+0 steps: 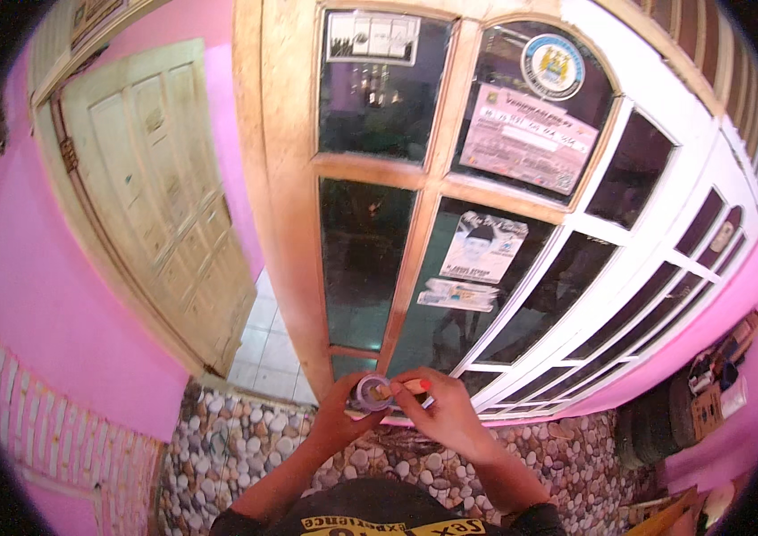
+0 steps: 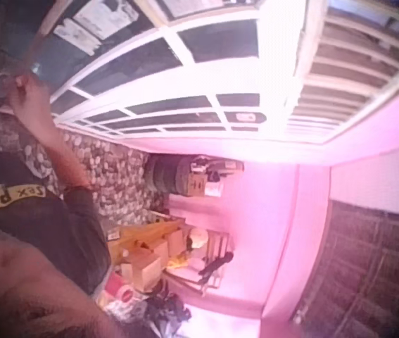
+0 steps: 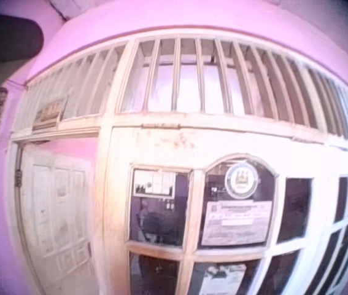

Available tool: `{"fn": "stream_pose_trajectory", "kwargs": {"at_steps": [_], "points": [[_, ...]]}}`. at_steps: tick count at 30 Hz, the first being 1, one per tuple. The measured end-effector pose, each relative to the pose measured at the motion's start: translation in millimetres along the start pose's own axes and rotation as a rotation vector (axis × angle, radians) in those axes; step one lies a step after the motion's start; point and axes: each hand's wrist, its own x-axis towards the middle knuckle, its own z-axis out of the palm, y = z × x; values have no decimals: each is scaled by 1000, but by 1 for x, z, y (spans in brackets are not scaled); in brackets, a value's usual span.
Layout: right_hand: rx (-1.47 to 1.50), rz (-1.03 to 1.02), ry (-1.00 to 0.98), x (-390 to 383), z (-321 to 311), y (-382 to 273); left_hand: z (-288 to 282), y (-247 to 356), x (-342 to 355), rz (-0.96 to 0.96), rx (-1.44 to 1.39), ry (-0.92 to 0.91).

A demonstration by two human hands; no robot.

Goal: The person paints the wooden frame of a white-paneled door with white paint using a brush, dipping the brush into a small container of paint and occasionally wiping a section of the frame with a cloth.

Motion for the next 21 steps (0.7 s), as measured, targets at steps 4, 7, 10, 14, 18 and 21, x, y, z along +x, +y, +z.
{"fn": "stream_pose_trajectory", "kwargs": {"at_steps": [4,7,10,14,18,21], "points": [[-125,-119,52,9,19,2,-23,2,15,-7,-5,-49],[6,3,47,19,40,-22,-47,-14,14,52,-18,-60],[-36,62,88,22,50,-26,-59,-10,26,100,-86,-107],[-80,113,110,30,57,-39,-81,-15,30,97,-92,-102],[284,152,238,32,70,-14,-92,-13,35,145,-52,-99],[506,262,333,44,73,-18,-106,-8,37,76,-44,-91]]}}
